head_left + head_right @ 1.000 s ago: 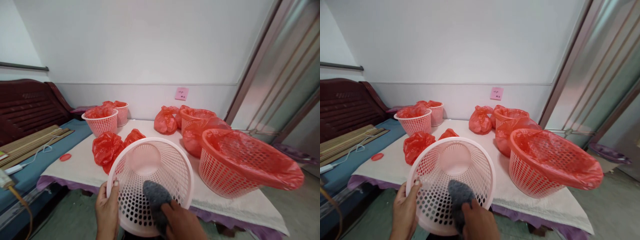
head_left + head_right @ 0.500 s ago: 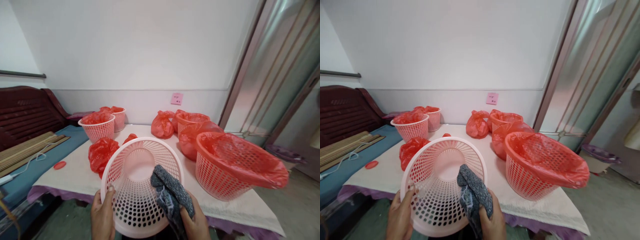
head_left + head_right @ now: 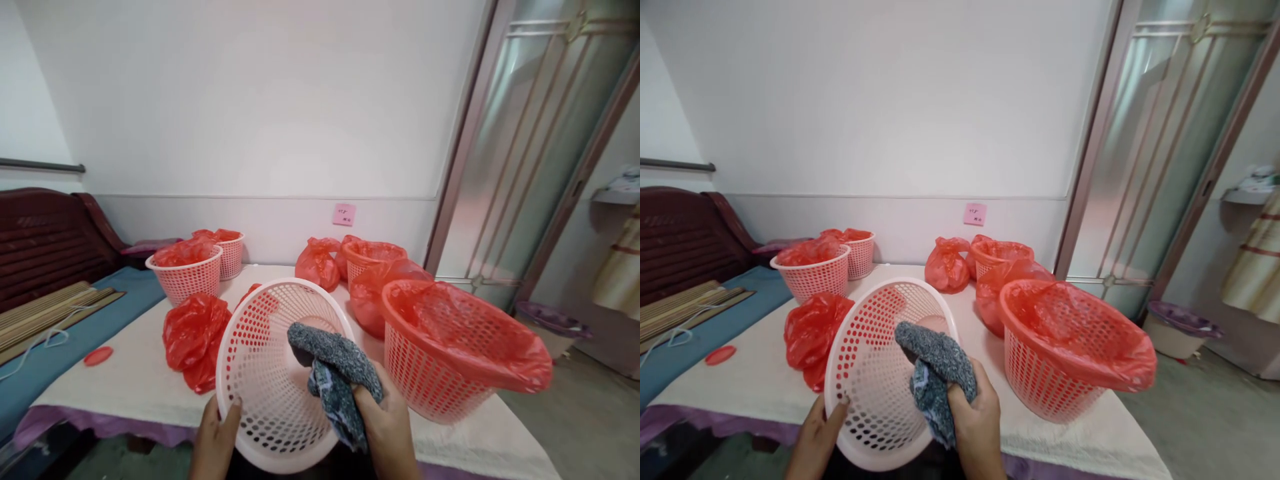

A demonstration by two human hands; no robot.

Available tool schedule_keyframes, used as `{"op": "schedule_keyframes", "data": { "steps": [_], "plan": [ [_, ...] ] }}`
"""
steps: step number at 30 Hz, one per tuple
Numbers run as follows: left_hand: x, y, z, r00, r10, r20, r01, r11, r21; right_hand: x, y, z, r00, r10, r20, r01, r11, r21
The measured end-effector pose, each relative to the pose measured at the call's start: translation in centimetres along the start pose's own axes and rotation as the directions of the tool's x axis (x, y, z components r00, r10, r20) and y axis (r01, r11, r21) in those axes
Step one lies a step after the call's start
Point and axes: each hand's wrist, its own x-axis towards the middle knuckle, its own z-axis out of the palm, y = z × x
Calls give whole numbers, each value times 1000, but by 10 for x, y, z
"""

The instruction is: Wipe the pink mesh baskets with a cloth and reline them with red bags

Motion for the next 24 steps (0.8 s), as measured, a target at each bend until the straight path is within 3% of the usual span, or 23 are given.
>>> {"op": "schedule_keyframes", "data": {
  "steps": [2,4,6,8,10,11,14,16,17,19,22,24],
  "plan": [
    [1,-12,-3,969,231,-82,-211,956,203,14,-8,8,1000,-16,7,16,1000,13],
    [1,-25,-4,861,504,-70,-450,818,359,24,-12,18,1000,-26,-2,26,999,38],
    [2,-34,-2,735,647,202,-670,647,364,31,-15,28,1000,-29,-3,29,997,72],
    [6,-33,5,592,606,531,-798,533,281,36,-19,39,999,-27,34,23,994,109],
    [13,-24,16,479,510,715,-844,491,215,41,-24,50,995,-36,97,21,988,153],
    [16,-17,22,454,482,749,-848,492,198,46,-26,56,991,-52,125,30,985,172],
    [28,4,41,436,471,767,-825,550,131,65,-25,68,985,-99,139,68,976,207],
    [34,13,56,454,484,748,-782,618,75,82,-19,71,991,-105,79,81,961,264],
    [37,15,64,483,487,728,-748,661,54,90,-15,70,995,-96,24,83,946,312],
    [42,16,82,613,463,641,-630,775,43,103,-5,64,992,-50,-116,92,915,392],
    [49,17,113,884,280,374,-292,956,-25,113,15,49,955,17,-296,99,923,372],
    [53,19,129,971,120,207,-90,985,-149,114,32,44,927,14,-374,94,959,269]
  ]
}}
